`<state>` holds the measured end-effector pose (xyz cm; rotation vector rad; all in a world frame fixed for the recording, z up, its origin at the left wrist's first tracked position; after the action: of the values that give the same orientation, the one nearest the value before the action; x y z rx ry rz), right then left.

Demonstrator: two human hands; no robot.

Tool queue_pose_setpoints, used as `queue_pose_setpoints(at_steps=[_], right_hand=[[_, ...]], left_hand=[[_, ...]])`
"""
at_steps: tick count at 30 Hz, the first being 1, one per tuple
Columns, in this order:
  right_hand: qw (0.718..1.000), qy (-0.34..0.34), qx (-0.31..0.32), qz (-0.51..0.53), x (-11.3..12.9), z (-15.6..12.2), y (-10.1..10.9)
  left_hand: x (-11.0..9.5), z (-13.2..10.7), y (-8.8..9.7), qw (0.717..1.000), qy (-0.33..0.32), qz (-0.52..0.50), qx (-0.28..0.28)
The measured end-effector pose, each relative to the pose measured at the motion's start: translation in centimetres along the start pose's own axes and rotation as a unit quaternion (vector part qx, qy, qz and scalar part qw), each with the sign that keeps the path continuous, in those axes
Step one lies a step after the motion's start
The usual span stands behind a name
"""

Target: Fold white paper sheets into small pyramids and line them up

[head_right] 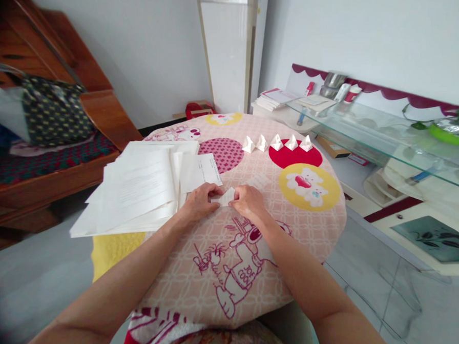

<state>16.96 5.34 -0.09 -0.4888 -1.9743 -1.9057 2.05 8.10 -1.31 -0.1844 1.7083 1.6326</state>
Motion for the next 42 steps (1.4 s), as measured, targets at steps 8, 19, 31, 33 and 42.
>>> queue_pose_setpoints(at_steps=[8,19,31,33,42], right_hand=[[0.998,-0.008,0.014,0.056,-1.5,0.4,0.3],[0.985,0.0,-0.091,0.148,-4.9,0.8,3.5],[0.93,0.022,0.058,0.363,-1.7,3.1,1.2],[0.904,0.02,0.041,0.425,-1.8,3.7,2.0],[0.742,-0.035,-0.048,0.668,-4.0,4.8,-0.3]], left_hand=[[0.8,0.1,0.0,0.998,-0.004,-0.04,0.038],[1.0,0.6,0.7,0.995,-0.017,-0.093,0.036],[-1.3,2.5,2.0,0.996,-0.035,-0.077,0.003],[-1.7,3.2,3.9,0.989,-0.044,-0.124,-0.064],[0.1,2.4,4.4,0.876,-0.025,-0.398,-0.272]])
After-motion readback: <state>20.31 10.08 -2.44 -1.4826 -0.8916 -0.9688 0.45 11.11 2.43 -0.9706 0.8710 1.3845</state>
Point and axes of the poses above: each hand's wrist, its own z-axis towards the middle knuckle, its own y-axis out of the back of the hand, x = y × z, the point moved 9 cm from there along z, towards the middle knuckle, and after that the axes turned 2 degrees about y, right-handed, at the moved point
